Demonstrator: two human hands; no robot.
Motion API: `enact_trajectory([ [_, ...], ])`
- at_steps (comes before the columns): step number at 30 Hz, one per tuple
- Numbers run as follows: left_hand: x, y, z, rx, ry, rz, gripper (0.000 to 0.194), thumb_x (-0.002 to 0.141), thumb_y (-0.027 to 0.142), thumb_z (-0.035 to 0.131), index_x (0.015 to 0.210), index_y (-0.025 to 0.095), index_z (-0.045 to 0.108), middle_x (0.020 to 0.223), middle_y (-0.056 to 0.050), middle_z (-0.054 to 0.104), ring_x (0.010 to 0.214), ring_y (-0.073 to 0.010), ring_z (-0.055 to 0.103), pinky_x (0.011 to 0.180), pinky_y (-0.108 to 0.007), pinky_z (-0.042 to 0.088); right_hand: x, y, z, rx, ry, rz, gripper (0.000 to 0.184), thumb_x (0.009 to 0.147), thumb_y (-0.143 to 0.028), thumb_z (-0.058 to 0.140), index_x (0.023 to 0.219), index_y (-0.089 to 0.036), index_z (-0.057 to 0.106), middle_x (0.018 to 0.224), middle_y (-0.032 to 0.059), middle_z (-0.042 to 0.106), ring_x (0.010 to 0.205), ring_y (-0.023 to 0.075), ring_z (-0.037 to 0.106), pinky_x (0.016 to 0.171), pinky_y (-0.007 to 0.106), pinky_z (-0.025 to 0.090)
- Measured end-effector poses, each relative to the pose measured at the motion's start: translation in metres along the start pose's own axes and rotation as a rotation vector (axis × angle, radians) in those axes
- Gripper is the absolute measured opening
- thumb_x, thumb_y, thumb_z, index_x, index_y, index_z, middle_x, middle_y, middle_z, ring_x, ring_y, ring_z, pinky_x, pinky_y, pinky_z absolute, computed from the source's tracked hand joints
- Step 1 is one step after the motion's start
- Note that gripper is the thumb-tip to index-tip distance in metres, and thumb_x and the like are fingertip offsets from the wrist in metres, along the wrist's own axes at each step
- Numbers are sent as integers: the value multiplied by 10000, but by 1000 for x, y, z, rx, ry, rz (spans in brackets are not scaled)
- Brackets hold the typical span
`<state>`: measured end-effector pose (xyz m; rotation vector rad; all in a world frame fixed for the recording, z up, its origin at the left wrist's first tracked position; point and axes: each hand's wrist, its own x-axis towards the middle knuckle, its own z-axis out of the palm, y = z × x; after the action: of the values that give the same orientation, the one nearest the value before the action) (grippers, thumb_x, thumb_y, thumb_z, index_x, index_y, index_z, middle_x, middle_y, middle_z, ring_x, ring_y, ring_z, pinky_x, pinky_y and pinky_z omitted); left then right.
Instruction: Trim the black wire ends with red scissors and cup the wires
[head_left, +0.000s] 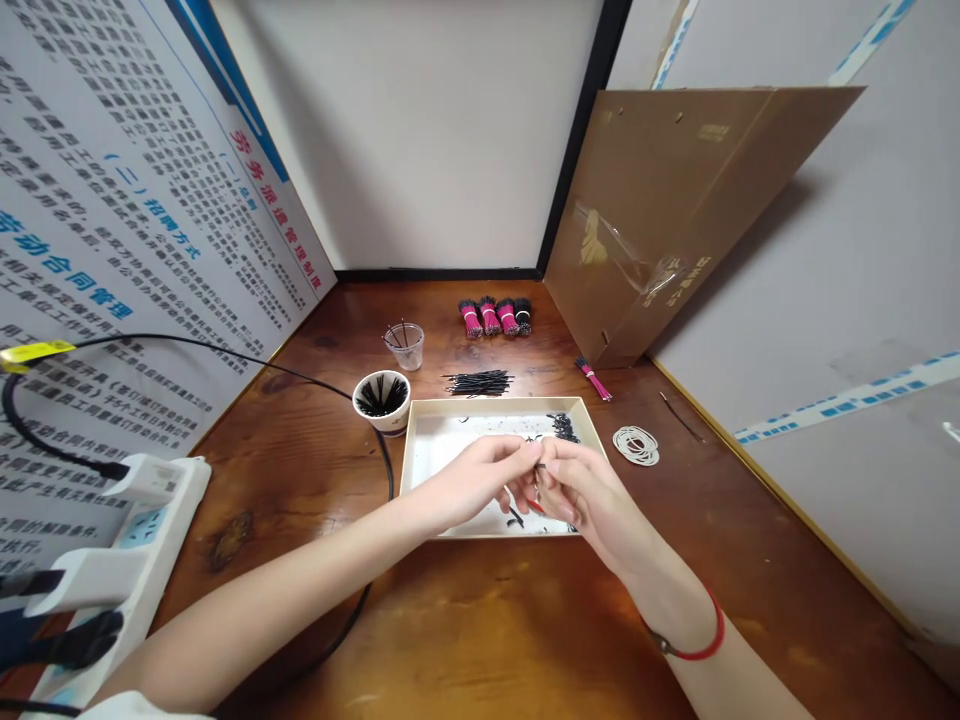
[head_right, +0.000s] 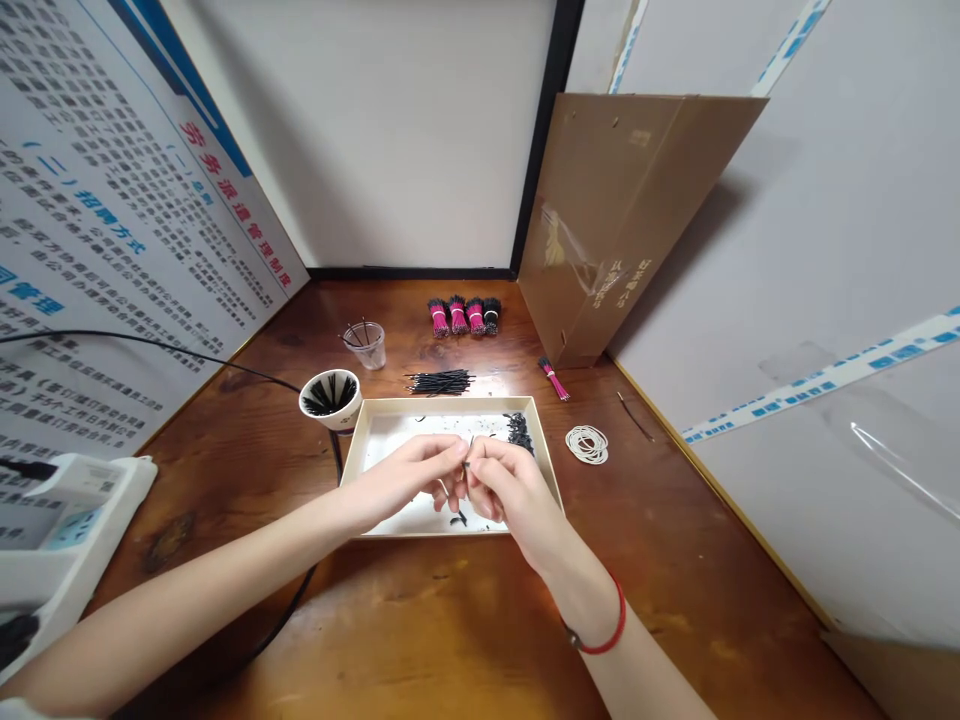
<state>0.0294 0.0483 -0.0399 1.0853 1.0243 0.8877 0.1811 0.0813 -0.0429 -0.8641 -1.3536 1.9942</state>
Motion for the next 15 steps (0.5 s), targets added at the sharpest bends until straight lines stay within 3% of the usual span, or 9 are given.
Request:
enact_trajectory([
  [4,2,-4,3,53,19,58,424,877,554,462,694,171,472,605,17,511,536,-94,483,515,-219,345,-1,1,1,-28,-14,-36,233,753,-296,547,571,-206,433,413,-81,372,428,79,302,509,257,315],
  [9,2,-1,5,202,37,165,371,918,478,387,688,191,440,596,25,468,552,-113,458,535,-241,359,-2,-2,-3,-74,-5,-59,221,753,-325,524,584,-208,444,398,-78,375,404,80,295,467,245,269],
  [15,-1,0,-2,549,251,357,316,850,252,523,567,195,394,558,36,374,578,-132,320,622,-281,271,-4,1,-11,-221,153,-110,234,839,-333,589,665,-182,543,507,-41,505,477,83,404,473,217,309],
])
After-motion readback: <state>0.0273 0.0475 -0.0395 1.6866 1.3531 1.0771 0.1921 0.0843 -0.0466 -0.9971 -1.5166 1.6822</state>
